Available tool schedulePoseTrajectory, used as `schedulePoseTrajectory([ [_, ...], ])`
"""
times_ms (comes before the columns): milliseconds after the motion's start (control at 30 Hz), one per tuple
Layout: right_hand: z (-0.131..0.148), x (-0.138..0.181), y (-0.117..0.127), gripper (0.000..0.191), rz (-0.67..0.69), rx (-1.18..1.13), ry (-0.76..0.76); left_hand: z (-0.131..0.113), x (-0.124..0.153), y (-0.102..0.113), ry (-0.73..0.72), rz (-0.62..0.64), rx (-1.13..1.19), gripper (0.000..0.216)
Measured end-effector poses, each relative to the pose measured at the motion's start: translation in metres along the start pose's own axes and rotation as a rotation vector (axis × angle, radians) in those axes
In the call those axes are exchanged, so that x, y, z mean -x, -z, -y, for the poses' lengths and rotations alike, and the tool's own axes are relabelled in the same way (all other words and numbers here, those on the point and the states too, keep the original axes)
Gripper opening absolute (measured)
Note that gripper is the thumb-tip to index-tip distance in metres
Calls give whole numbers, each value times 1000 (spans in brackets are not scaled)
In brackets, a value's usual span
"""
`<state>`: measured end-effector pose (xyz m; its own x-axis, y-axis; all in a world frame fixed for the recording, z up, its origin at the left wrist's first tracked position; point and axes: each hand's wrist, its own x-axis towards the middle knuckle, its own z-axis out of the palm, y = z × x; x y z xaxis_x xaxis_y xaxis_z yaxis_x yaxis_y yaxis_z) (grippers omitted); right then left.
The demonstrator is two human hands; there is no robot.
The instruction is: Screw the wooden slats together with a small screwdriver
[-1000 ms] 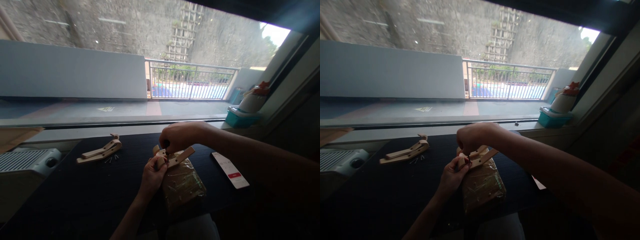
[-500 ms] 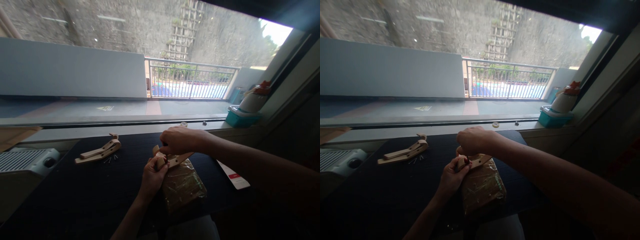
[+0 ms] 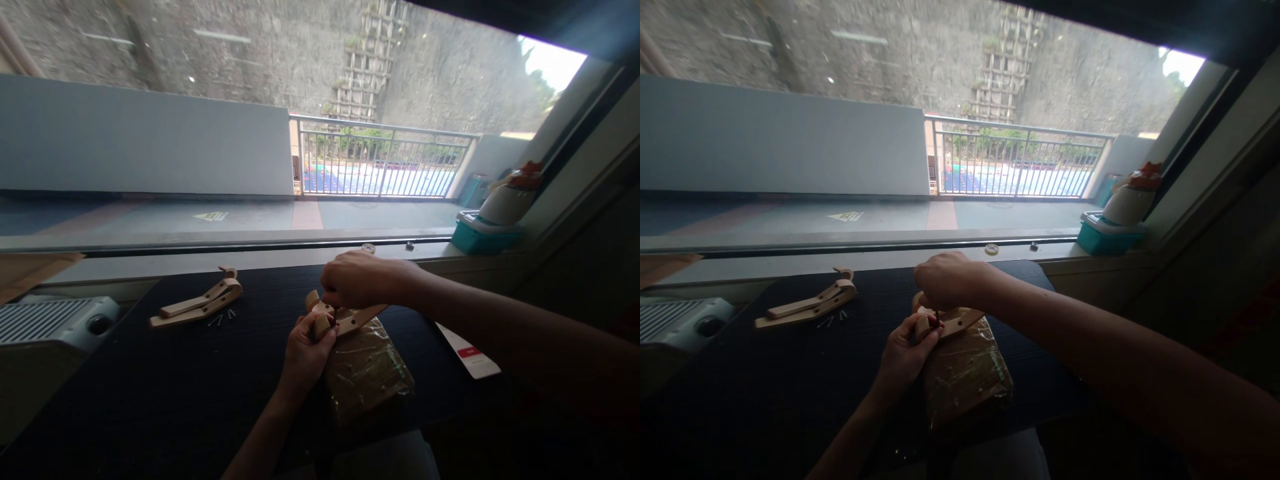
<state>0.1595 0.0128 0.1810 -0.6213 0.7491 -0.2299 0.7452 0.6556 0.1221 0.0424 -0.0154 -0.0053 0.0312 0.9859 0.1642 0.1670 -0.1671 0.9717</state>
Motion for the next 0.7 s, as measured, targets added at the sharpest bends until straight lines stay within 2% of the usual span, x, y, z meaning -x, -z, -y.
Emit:
schedulePoseTrajectory([
  [133, -2, 3, 7, 24, 58, -30, -40, -2, 0, 1, 3, 20, 4, 17],
  [233, 0, 5, 16, 23, 106, -42, 13, -4, 0, 2, 12, 17, 21, 17],
  [400, 2, 7, 15, 15, 43, -15, 130, -5, 0, 0, 29, 2, 23, 16],
  [567, 0, 6, 4, 23, 21, -78, 35, -3, 0, 0, 7, 3, 25, 15],
  [700, 1, 4, 6, 30, 12, -73, -26, 0, 0, 1, -20, 30, 28, 16],
])
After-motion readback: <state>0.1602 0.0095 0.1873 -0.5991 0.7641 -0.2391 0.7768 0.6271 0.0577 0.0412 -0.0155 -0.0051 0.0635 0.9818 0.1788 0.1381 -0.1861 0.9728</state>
